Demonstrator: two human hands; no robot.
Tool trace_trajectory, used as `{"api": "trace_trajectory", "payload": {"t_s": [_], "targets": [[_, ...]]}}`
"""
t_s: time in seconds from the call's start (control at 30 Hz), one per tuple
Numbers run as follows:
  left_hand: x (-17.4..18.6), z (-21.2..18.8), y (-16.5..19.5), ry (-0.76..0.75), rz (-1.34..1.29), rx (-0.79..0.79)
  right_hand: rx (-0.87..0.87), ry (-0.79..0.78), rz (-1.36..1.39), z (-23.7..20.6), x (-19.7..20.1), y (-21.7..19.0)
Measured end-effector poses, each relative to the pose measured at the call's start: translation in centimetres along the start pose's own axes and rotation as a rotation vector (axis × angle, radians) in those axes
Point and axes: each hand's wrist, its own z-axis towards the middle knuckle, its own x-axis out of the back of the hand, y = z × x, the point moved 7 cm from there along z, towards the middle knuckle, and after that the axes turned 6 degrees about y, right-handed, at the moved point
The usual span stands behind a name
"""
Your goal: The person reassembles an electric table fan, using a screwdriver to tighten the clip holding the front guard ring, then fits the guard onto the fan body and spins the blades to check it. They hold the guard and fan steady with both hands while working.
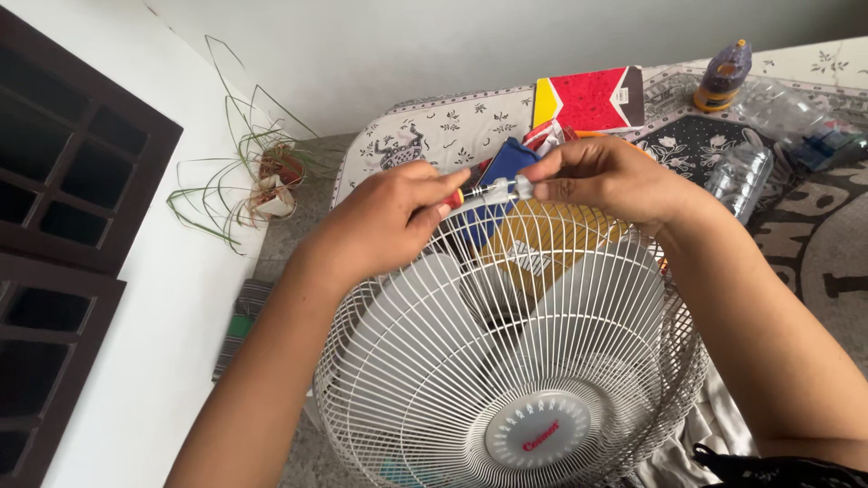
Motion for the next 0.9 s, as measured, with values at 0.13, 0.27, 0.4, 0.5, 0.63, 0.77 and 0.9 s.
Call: {"api": "trace_trajectory", "payload": {"t_s": [0.13, 0.27, 0.4, 0.5, 0.63, 0.77, 0.9], "targets": [[-0.2, 0.2, -2.0, -0.088, -0.156, 0.272, 0.016, 0.002, 0.001, 0.0, 0.0, -0.2], [-0.5, 0.2, -1.6, -0.164, 0.084, 0.319, 0.023, 0.018, -0.027, 0.0, 0.0, -0.2], [0.4, 0.5, 0.7, -0.027, 0.236, 0.070, 0.032, 0.028, -0.012, 0.1, 0.0, -0.2], [0.9, 0.4, 1.9, 0.077, 0.300, -0.058, 0.018, 0.047, -0.024, 0.3, 0.1, -0.1], [1.1, 0.1, 2.7, 0.158, 0.370, -0.126, -0.015, 0.049, -0.015, 0.3, 0.2, 0.0], [0.7, -0.2, 1.5, 0.094, 0.209, -0.022, 0.022, 0.044, -0.055, 0.2, 0.2, -0.7], [-0.1, 0.1, -0.2, -0.014, 0.063, 0.029, 0.058, 0.001, -0.120, 0.2, -0.4, -1.4]]}}
